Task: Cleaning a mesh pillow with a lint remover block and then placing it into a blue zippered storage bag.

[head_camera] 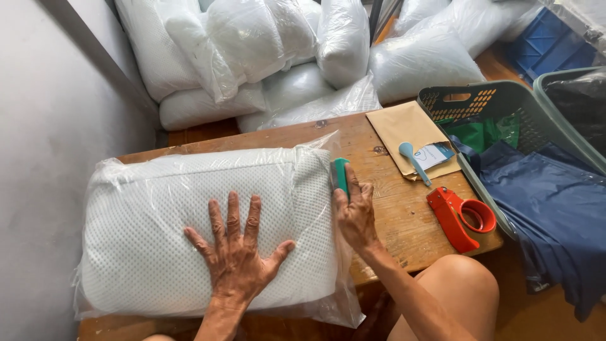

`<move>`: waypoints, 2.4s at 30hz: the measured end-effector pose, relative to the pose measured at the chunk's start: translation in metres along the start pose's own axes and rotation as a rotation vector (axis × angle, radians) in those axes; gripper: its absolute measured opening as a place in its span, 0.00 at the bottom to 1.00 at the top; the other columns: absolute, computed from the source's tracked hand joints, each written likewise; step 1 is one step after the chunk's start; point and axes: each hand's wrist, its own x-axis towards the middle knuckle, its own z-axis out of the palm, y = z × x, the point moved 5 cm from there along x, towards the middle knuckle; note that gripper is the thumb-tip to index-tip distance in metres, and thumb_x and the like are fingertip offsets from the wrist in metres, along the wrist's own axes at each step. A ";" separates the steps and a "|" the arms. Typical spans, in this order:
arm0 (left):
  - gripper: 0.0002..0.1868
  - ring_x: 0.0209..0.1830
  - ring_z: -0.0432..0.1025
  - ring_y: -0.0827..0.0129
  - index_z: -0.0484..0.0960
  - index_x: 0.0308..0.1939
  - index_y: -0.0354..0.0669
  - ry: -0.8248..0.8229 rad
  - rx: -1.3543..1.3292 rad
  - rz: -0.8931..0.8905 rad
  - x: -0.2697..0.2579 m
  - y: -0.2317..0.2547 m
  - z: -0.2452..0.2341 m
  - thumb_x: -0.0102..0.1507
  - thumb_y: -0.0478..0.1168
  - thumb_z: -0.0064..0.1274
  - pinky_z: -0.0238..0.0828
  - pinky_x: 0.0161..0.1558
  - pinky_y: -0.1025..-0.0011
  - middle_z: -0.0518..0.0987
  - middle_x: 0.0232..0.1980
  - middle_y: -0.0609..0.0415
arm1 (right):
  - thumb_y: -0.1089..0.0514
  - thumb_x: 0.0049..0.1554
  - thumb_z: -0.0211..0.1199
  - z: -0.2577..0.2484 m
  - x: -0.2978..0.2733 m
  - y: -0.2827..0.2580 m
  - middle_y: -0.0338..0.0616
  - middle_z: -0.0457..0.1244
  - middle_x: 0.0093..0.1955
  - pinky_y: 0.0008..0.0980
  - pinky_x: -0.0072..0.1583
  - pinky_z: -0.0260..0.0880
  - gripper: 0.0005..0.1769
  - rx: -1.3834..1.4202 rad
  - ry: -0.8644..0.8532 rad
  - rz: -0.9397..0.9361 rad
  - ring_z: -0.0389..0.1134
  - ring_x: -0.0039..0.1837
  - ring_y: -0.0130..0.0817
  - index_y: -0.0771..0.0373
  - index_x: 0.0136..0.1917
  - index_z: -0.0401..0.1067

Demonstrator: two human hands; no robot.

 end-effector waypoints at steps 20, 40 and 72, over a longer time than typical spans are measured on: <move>0.55 0.83 0.44 0.35 0.56 0.81 0.57 0.048 0.032 -0.013 -0.021 0.016 -0.005 0.59 0.82 0.42 0.18 0.70 0.22 0.52 0.84 0.43 | 0.49 0.65 0.52 0.028 0.030 -0.143 0.50 0.54 0.48 0.41 0.43 0.68 0.31 -0.435 -0.184 -0.610 0.59 0.44 0.42 0.39 0.80 0.56; 0.55 0.84 0.43 0.35 0.58 0.81 0.57 -0.001 -0.010 0.001 -0.002 0.002 0.002 0.59 0.82 0.39 0.17 0.69 0.22 0.53 0.84 0.44 | 0.68 0.61 0.51 0.001 -0.014 0.002 0.48 0.61 0.65 0.44 0.65 0.69 0.29 0.405 -0.347 -0.306 0.65 0.63 0.41 0.52 0.73 0.55; 0.45 0.84 0.28 0.45 0.51 0.80 0.66 -0.606 -0.146 -0.112 0.081 -0.017 0.032 0.63 0.76 0.16 0.06 0.65 0.23 0.43 0.85 0.53 | 0.80 0.41 0.50 -0.041 -0.129 -0.012 0.49 0.60 0.60 0.47 0.57 0.57 0.37 -0.380 -0.576 -0.964 0.60 0.61 0.49 0.55 0.61 0.69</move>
